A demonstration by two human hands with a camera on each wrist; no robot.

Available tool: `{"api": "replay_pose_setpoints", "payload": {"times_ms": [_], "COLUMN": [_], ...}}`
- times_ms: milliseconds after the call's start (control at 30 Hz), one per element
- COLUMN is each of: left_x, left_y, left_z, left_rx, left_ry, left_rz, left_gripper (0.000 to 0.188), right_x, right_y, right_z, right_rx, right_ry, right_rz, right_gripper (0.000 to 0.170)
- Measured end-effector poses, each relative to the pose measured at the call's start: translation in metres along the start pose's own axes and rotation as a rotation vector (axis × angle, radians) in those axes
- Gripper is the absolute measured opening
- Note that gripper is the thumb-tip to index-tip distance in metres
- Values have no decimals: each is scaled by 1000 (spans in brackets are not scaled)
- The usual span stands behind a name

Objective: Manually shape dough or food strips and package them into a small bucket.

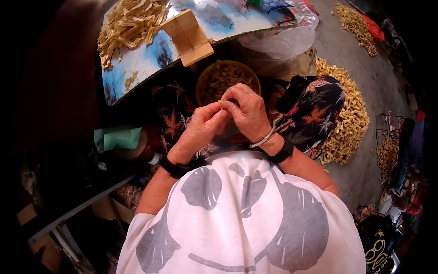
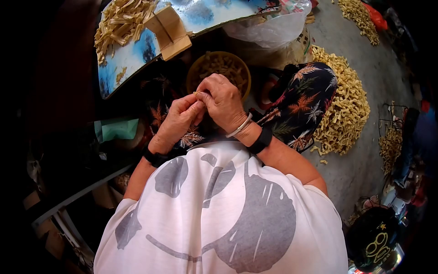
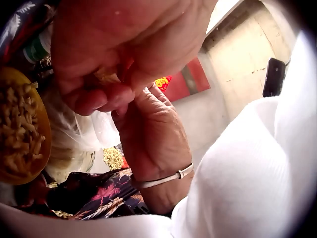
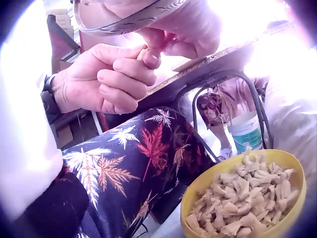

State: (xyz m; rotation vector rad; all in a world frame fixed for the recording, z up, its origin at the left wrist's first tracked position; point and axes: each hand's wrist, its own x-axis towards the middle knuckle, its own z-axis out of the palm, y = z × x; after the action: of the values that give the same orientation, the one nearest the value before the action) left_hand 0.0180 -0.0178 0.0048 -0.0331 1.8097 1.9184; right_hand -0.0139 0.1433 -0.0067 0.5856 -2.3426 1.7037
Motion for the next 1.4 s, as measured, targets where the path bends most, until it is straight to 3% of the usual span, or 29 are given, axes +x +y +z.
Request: {"api": "replay_pose_setpoints", "payload": {"times_ms": [133, 233, 400, 433, 533, 733, 833, 933, 1033, 1133, 1267, 1333, 1400], "left_x": [-1, -1, -2, -2, 1, 4, 3, -1, -7, -19, -34, -41, -48], "left_y": [-6, -6, -4, -6, -11, -4, -6, -1, -3, 1, 15, 14, 9], "left_z": [3, 4, -2, -7, -11, -4, -3, 6, 7, 11, 12, 11, 6], "left_rx": [-36, -49, -313, -247, -240, -599, -683, -644, -381, -129, 777, 547, 221], "left_ry": [28, 40, 107, 121, 183, 111, 96, 134, 127, 187, 426, 437, 373], "left_rz": [-13, -39, -81, -58, 36, -61, -49, 48, 187, 322, 815, 752, 642], "left_gripper": [18, 19, 24, 26, 22, 10, 9, 10, 12, 12, 11, 10, 11], "right_x": [-3, -3, 3, 4, 4, 4, -1, -1, 3, 5, 12, 15, 17], "right_y": [5, 19, 27, 27, 16, 12, 17, 8, -8, -15, -37, -44, -51], "right_z": [2, 4, -1, -2, -6, -1, 6, 4, 0, 2, 3, 5, 6], "right_rx": [83, 683, 408, 337, 299, 125, 377, 515, 491, 301, 135, 126, 283], "right_ry": [-10, -166, -142, -129, -209, -128, -115, -103, -98, -76, -122, -172, -240], "right_rz": [82, 669, 464, 421, 462, 196, 383, 573, 613, 409, 267, 224, 308], "right_gripper": [8, 13, 20, 20, 17, 15, 14, 15, 16, 17, 17, 16, 13]}}
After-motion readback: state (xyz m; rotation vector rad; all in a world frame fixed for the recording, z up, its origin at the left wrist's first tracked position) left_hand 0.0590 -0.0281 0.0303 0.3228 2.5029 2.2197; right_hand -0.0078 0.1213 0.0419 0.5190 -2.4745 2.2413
